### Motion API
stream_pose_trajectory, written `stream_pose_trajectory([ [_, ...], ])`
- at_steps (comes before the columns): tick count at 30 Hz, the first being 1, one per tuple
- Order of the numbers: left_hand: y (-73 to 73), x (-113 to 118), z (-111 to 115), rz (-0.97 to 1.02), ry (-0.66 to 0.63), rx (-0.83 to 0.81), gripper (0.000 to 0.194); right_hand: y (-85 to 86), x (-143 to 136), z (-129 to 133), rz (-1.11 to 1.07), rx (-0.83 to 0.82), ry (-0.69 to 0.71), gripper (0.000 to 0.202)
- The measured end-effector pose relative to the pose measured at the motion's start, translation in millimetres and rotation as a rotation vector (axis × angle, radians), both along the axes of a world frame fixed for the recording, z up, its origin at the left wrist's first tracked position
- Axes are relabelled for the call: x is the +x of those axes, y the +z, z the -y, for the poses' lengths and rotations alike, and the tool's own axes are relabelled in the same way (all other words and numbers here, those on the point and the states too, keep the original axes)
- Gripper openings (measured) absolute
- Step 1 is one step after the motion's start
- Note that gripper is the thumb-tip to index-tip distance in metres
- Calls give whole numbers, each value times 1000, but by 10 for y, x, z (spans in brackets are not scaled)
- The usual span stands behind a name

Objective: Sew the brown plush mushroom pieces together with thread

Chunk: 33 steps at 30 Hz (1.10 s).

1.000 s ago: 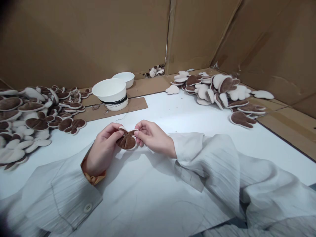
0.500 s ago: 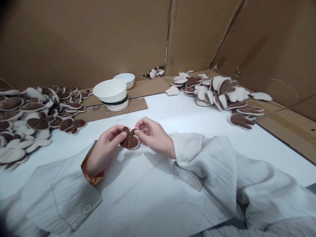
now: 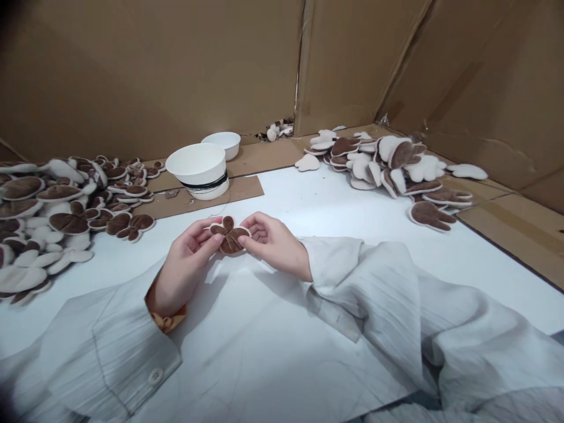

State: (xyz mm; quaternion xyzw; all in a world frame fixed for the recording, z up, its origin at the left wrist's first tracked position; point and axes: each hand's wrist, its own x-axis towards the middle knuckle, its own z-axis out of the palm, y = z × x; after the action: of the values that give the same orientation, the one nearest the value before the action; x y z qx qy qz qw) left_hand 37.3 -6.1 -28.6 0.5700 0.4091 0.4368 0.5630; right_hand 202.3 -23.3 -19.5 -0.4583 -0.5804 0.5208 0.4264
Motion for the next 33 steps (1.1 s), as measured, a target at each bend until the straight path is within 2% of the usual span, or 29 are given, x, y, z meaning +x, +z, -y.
stream_pose_trajectory([
  [7, 24, -37, 6, -71, 81, 40, 30, -9, 6, -8, -5, 25, -26, 19],
  [19, 63, -23, -11, -126, 100, 52, 31, -87, 35, -38, -14, 67, -20, 23],
  [23, 63, -75, -93, -94, 185, 115, 34, -107, 64, -66, -20, 79, -27, 26],
  [26, 81, -149, -137, -172, 254, 213, 34, -124, 72, -119, -48, 80, -67, 28],
  [29, 93, -234, -149, -289, 216, 270, 32, -132, 44, -186, -77, 55, -77, 29],
  [33, 58, -337, -152, -327, 158, 245, 33, -120, -59, -276, -112, 54, -54, 31],
])
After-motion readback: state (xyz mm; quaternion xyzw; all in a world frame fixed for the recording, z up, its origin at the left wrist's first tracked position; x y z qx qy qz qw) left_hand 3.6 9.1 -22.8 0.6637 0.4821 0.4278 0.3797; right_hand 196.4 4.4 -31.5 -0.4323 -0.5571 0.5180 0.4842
